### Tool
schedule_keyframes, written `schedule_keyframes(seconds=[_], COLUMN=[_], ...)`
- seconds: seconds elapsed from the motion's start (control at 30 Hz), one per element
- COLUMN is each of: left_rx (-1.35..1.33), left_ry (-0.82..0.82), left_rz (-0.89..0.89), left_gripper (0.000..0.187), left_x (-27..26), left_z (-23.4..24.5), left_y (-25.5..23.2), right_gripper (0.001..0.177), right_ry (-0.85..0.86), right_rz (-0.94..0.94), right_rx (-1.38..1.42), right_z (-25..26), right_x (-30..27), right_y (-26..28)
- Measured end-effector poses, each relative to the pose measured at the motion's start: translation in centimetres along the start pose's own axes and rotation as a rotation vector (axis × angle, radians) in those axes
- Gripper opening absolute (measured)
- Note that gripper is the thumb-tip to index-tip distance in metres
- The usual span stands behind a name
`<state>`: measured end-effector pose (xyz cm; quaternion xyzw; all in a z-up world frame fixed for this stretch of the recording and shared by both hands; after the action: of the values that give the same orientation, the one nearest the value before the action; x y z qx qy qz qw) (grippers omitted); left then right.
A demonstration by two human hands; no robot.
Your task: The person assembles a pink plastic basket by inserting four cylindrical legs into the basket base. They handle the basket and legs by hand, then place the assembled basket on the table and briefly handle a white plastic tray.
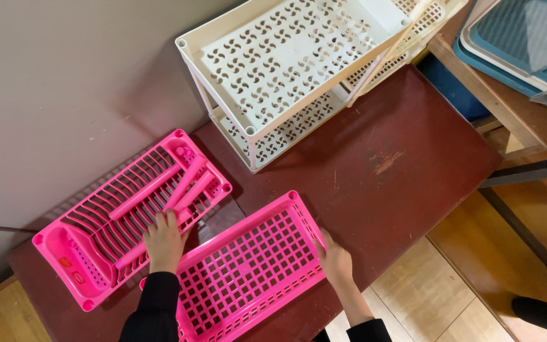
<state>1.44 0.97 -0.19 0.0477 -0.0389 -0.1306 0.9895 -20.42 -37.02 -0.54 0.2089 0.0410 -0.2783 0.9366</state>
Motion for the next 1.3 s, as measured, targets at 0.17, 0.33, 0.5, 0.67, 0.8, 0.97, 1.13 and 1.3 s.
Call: schedule_keyframes(seconds=[0.17,0.33,0.5,0.67,0.8,0.97,1.13,1.3], left_rx=[-0.323,-0.625,-0.323,-0.294,-0.208,-0.261,-0.215,-0.256], left_ry=[-0.099,0.038,-0.121,-0.124,-0.229,-0.287,-0.32,-0.412], left_rz=[-0.007,-0.208,-0.307,-0.203,-0.229,-0.19,-0.107,-0.078], left_gripper=[0.07,0.06,0.057,0.031,0.025,0.018,0.016,0.02], left_x=[0.5,-2.0,-3.6,-1.6,0.4,2.8,4.5,5.0], left_z=[3.9,10.4,13.7,11.6,10.8,11.4,11.3,8.5], left_y=[0.8,3.1,4.7,6.3,7.4,10.5,13.1,14.7], right_gripper=[0.048,0.048,0.051,0.048,0.039,0.049,0.063,0.076], right_ry=[0.044,-0.026,0.059,0.047,0.177,0.243,0.537,0.573], right_rz=[-0.004,0.113,0.069,0.092,-0.002,0.129,-0.184,-0.049], right_rx=[0.119,0.28,0.353,0.387,0.531,0.943,1.327,1.488], right_z=[2.1,5.7,7.3,6.9,6.4,5.3,4.0,2.2], right_x=[-0.7,-1.2,-0.6,0.6,1.0,1.0,0.8,-0.1], right_y=[0.7,3.9,8.7,13.0,13.9,14.5,16.7,19.7])
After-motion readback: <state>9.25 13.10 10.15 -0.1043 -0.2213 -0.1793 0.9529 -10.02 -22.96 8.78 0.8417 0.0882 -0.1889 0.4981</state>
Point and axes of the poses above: each hand's wrist, its own x-axis towards the middle knuckle, its own z-axis out of the back of the hand, y = z × x, the point moved 1 cm from there along x, towards the middle knuckle, and after that the axes turned 2 degrees about -x, right-handed, at the moved point
